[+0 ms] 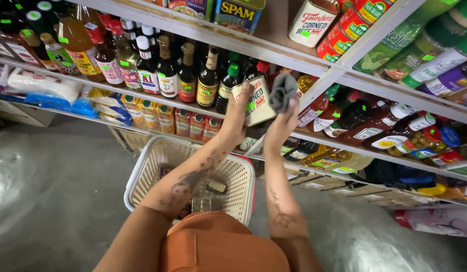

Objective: Picking canned goods from a shelf, wiping them with a cloth, and placing them into a shopping basket.

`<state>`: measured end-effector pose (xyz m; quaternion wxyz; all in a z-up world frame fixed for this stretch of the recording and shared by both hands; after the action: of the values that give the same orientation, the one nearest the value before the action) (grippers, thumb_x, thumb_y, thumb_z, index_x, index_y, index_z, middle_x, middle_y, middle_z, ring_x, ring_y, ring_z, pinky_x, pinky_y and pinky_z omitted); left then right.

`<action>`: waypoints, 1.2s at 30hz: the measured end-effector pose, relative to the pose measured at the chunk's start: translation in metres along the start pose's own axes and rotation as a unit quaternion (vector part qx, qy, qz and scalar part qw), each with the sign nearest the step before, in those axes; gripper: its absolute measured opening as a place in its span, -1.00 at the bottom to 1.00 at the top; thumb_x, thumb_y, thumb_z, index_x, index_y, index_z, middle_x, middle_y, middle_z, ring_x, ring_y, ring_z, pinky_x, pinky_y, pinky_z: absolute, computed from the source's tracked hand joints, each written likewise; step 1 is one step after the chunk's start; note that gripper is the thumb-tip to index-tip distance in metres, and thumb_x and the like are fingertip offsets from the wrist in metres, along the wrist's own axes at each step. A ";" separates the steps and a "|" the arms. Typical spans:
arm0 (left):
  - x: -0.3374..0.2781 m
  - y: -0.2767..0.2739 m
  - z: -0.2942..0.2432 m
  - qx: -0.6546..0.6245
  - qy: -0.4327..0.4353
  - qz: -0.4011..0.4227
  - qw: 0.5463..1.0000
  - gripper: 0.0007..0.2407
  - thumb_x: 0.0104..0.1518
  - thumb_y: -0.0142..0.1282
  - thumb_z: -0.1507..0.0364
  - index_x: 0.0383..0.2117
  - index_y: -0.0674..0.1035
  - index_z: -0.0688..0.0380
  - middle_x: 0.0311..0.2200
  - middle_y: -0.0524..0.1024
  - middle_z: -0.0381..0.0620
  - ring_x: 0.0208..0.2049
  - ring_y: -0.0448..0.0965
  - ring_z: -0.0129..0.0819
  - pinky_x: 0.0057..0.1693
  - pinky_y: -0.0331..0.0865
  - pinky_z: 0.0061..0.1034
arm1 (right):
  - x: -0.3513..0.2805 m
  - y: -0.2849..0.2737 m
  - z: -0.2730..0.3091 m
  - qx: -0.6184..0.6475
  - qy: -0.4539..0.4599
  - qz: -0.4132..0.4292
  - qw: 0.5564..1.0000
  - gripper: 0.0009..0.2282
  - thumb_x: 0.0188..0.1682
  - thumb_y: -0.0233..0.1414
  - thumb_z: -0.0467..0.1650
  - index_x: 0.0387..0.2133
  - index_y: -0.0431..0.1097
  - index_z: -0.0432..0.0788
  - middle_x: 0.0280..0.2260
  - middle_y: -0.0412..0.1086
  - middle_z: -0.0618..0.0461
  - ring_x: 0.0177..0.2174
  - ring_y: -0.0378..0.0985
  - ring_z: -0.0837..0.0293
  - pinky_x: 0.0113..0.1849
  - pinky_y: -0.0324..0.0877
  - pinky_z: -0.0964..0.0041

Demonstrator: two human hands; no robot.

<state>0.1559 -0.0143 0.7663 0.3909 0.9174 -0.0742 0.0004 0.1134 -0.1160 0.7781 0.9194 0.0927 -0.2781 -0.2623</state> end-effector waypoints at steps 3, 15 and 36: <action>0.006 0.002 0.001 -0.118 -0.048 0.036 0.991 -0.52 0.16 0.06 -0.02 -0.03 0.41 0.09 -0.18 0.57 -0.09 -0.22 0.64 -0.32 -0.09 0.58 -0.31 | -0.037 0.005 -0.007 -0.096 -0.135 -0.056 0.985 -0.70 0.26 -0.22 -0.39 0.17 0.23 -0.30 0.12 0.34 -0.03 0.10 0.39 0.09 0.17 0.27 0.20; -0.005 -0.008 0.006 -0.128 -0.081 0.057 0.987 -0.67 0.22 0.15 0.26 0.01 0.46 0.15 -0.15 0.60 -0.08 -0.18 0.66 -0.27 0.01 0.56 -0.24 | 0.011 -0.046 -0.012 -0.324 -0.297 -0.073 0.895 -0.70 0.22 -0.05 -0.49 0.19 0.20 -0.35 0.21 0.24 -0.23 0.24 0.22 -0.17 0.29 0.03 0.02; 0.015 0.066 -0.067 0.382 0.372 0.210 0.819 -0.27 -0.01 0.49 0.26 0.22 0.25 0.25 0.07 0.33 0.17 0.15 0.37 0.04 0.29 0.25 -0.25 | 0.070 -0.041 0.091 -0.292 -0.104 0.298 0.903 -0.36 -0.15 0.27 -0.46 0.20 0.15 -0.38 0.08 0.36 -0.18 0.09 0.37 -0.02 0.09 0.23 0.22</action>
<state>0.1659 -0.0133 0.8615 -0.0025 0.8853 -0.1077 0.4523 0.0945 -0.1901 0.8731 0.9062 -0.2951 -0.2982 -0.0536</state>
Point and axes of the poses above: each hand's wrist, its own x-axis towards the middle knuckle, its own y-axis out of the palm, z = x × y, the point moved 2 cm from there along x, towards the middle knuckle
